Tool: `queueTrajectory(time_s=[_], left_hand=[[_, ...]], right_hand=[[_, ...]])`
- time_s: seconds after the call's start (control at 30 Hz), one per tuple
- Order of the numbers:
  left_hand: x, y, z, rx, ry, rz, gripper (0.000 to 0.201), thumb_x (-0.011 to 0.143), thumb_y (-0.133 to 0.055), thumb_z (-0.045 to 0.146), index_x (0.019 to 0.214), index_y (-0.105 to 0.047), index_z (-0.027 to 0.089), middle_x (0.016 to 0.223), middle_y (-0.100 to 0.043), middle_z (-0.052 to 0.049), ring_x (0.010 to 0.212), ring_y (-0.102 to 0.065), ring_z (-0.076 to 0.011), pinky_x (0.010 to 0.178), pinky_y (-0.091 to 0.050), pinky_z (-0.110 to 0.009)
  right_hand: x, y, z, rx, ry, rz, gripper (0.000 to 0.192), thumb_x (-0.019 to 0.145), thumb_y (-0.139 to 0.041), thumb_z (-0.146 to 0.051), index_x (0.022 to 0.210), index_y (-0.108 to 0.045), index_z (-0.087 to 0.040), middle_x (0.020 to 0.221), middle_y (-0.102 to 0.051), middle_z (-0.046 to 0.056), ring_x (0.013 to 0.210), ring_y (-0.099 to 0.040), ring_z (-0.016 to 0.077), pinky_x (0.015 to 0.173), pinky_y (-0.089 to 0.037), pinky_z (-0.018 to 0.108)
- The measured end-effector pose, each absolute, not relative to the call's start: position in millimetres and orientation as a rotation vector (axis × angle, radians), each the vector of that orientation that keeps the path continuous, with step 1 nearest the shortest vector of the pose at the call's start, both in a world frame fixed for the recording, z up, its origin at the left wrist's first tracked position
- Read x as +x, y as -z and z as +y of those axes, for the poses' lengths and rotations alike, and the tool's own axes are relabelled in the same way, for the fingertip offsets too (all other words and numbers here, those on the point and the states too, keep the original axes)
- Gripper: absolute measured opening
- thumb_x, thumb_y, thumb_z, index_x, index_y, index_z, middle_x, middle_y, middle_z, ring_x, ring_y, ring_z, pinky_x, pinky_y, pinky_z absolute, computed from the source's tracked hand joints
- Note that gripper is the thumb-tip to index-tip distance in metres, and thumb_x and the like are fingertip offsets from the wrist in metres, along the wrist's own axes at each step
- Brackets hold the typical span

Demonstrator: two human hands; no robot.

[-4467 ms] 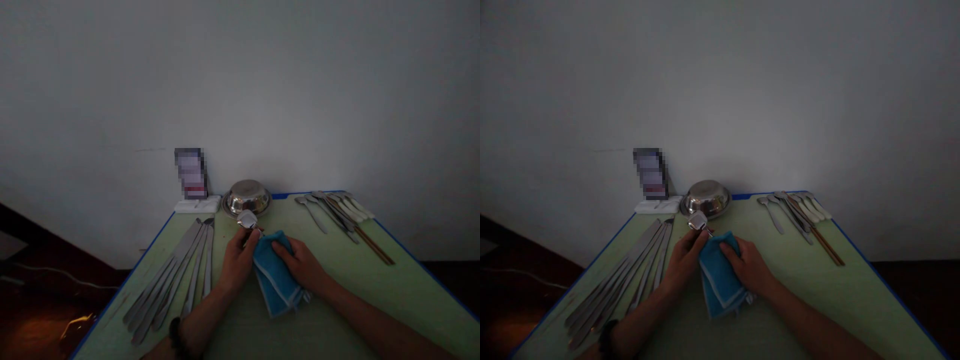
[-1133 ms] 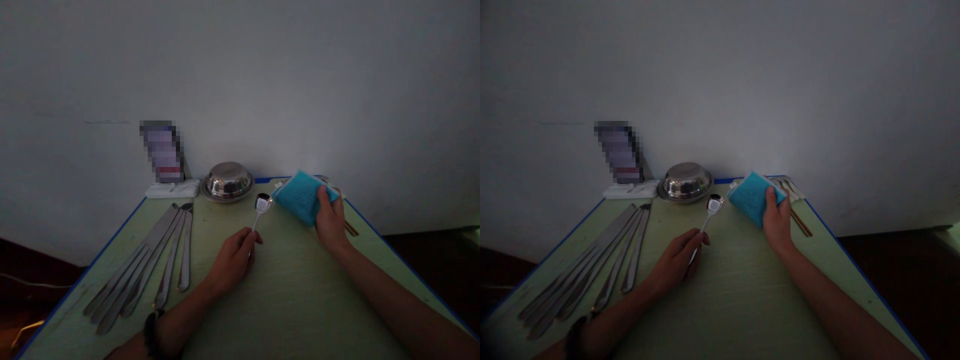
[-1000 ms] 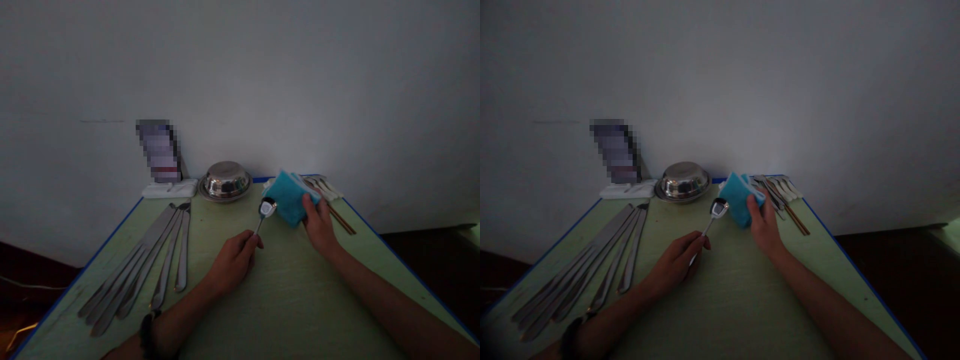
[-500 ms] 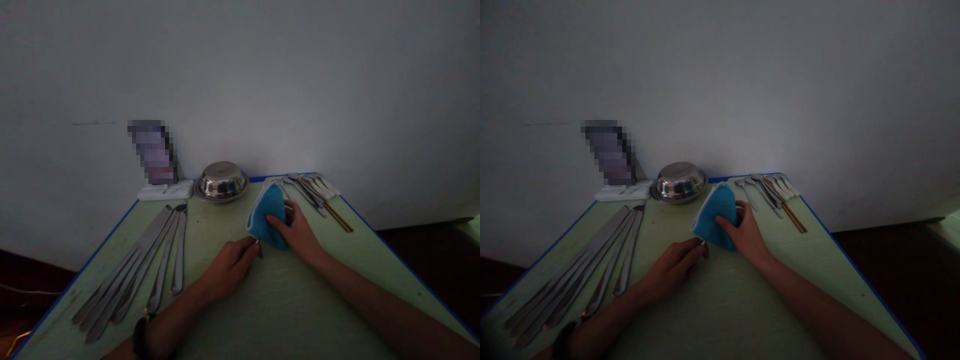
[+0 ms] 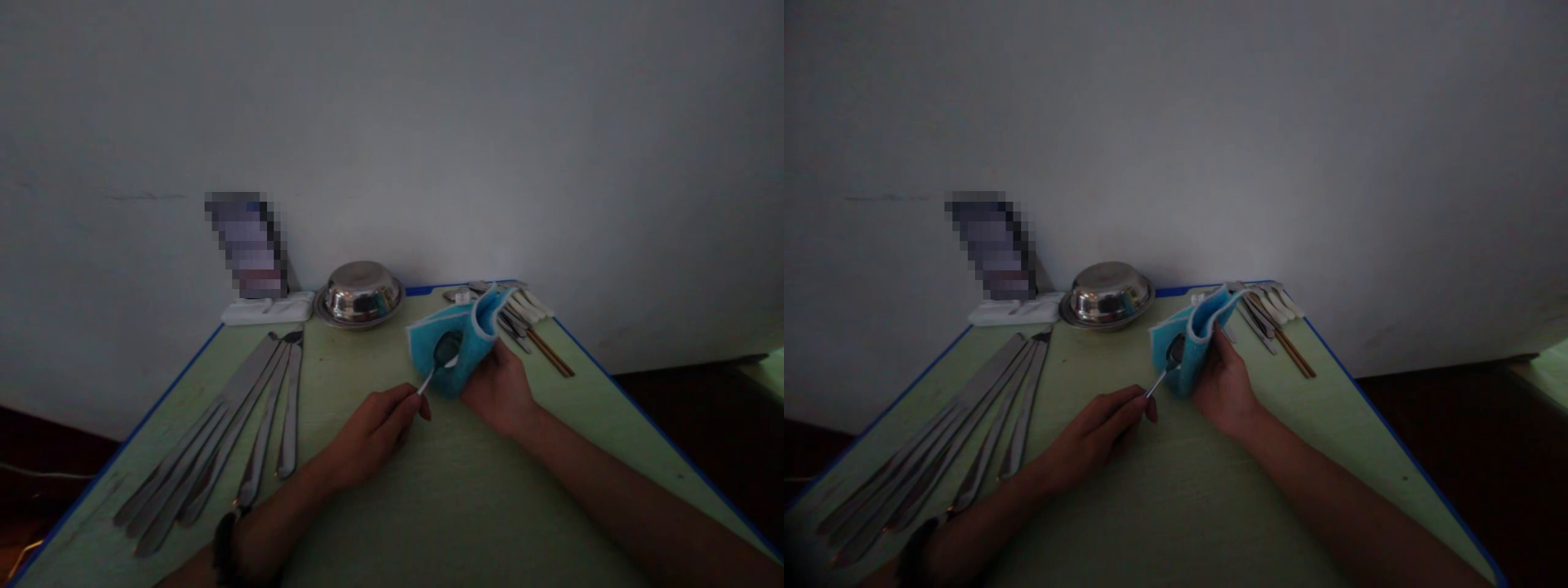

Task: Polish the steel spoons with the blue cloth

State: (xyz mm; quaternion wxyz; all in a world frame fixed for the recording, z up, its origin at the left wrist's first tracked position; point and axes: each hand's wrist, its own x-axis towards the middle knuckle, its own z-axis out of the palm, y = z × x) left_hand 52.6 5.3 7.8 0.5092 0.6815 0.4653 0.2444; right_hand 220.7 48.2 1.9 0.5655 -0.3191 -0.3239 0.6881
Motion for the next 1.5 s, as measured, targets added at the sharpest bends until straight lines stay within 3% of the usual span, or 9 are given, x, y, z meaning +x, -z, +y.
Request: queueTrajectory(time_s=[0.2, 0.33, 0.53, 0.73, 0.93, 1.03, 1.13, 1.27, 1.5], left_hand=[[51.5, -5.3, 5.9, 1.651, -0.599, 1.098, 0.032, 0.087, -0.034, 0.038, 0.081, -0.056, 0.016, 0.049, -0.035, 0.006, 0.047, -0.039, -0.0086, 0.046, -0.030, -0.019], [51.3, -5.0, 5.6, 1.572, -0.620, 1.070, 0.032, 0.088, -0.032, 0.039, 0.080, -0.053, 0.016, 0.047, -0.033, 0.007, 0.043, -0.034, -0.0074, 0.042, -0.027, -0.018], [53.1, -6.4, 2.8, 1.515, -0.624, 1.021, 0.032, 0.088, -0.032, 0.040, 0.080, -0.051, 0.016, 0.046, -0.034, 0.007, 0.042, -0.034, -0.0074, 0.040, -0.025, -0.017], [56.7, -3.6, 6.2, 1.534, -0.657, 1.092, 0.030, 0.087, -0.034, 0.039, 0.075, -0.050, 0.017, 0.052, -0.036, 0.006, 0.045, -0.036, -0.0077, 0.043, -0.029, -0.018], [58.6, -7.2, 6.4, 1.651, -0.548, 1.180, 0.031, 0.087, -0.033, 0.038, 0.079, -0.053, 0.016, 0.048, -0.035, 0.007, 0.046, -0.038, -0.0091, 0.046, -0.030, -0.020], [58.9, -9.7, 6.2, 1.725, -0.519, 1.163, 0.030, 0.086, -0.035, 0.036, 0.079, -0.055, 0.016, 0.050, -0.038, 0.006, 0.048, -0.040, -0.0093, 0.049, -0.031, -0.021], [58.6, -9.8, 5.7, 1.750, -0.573, 1.111, 0.027, 0.085, -0.039, 0.036, 0.088, -0.057, 0.016, 0.059, -0.045, 0.004, 0.054, -0.043, -0.0097, 0.051, -0.032, -0.021], [56.4, -7.3, 3.8, 1.556, -0.546, 1.046, 0.032, 0.085, -0.037, 0.039, 0.102, -0.052, 0.016, 0.051, -0.040, 0.007, 0.045, -0.038, -0.0085, 0.044, -0.029, -0.019], [53.5, -3.5, 3.2, 1.499, -0.554, 0.914, 0.039, 0.089, -0.025, 0.040, 0.085, -0.054, 0.014, 0.046, -0.042, 0.006, 0.041, -0.036, -0.0074, 0.044, -0.031, -0.019]], right_hand=[[220.2, 2.9, 43.7, -0.834, -1.775, -0.636, 0.030, 0.073, -0.043, -0.045, 0.069, -0.062, -0.022, 0.075, -0.070, 0.002, 0.077, -0.063, 0.0234, 0.072, -0.048, 0.040], [227.6, -6.8, 51.1, -0.784, -1.828, -0.474, 0.024, 0.076, -0.047, -0.037, 0.084, -0.063, -0.021, 0.083, -0.070, 0.001, 0.081, -0.063, 0.0223, 0.075, -0.048, 0.040], [233.5, -5.8, 54.5, -0.600, -1.848, -0.535, 0.034, 0.082, -0.034, -0.047, 0.085, -0.060, -0.026, 0.094, -0.068, -0.002, 0.095, -0.058, 0.0209, 0.080, -0.044, 0.043], [220.5, 8.9, 44.3, -0.550, -2.132, -0.458, 0.040, 0.079, -0.036, -0.055, 0.081, -0.058, -0.022, 0.081, -0.069, 0.002, 0.079, -0.062, 0.0231, 0.073, -0.046, 0.045], [212.0, 15.2, 44.0, -0.879, -1.712, -0.725, 0.018, 0.069, -0.062, -0.034, 0.078, -0.063, -0.019, 0.074, -0.069, 0.001, 0.066, -0.062, 0.0168, 0.068, -0.049, 0.034], [215.2, 20.6, 47.5, -0.940, -1.604, -0.791, 0.023, 0.061, -0.071, -0.027, 0.080, -0.065, -0.015, 0.072, -0.069, 0.001, 0.065, -0.061, 0.0158, 0.071, -0.048, 0.032], [220.4, 23.8, 53.5, -0.977, -1.499, -0.766, 0.023, 0.063, -0.069, -0.032, 0.078, -0.065, -0.015, 0.070, -0.068, 0.000, 0.063, -0.061, 0.0142, 0.070, -0.048, 0.030], [224.9, 23.0, 61.9, -1.001, -1.412, -0.645, 0.019, 0.071, -0.061, -0.038, 0.080, -0.061, -0.020, 0.071, -0.069, -0.003, 0.062, -0.061, 0.0135, 0.065, -0.050, 0.030], [225.5, 20.9, 65.3, -0.967, -1.427, -0.571, 0.014, 0.070, -0.062, -0.033, 0.079, -0.060, -0.022, 0.072, -0.069, -0.003, 0.063, -0.062, 0.0144, 0.062, -0.051, 0.029]])
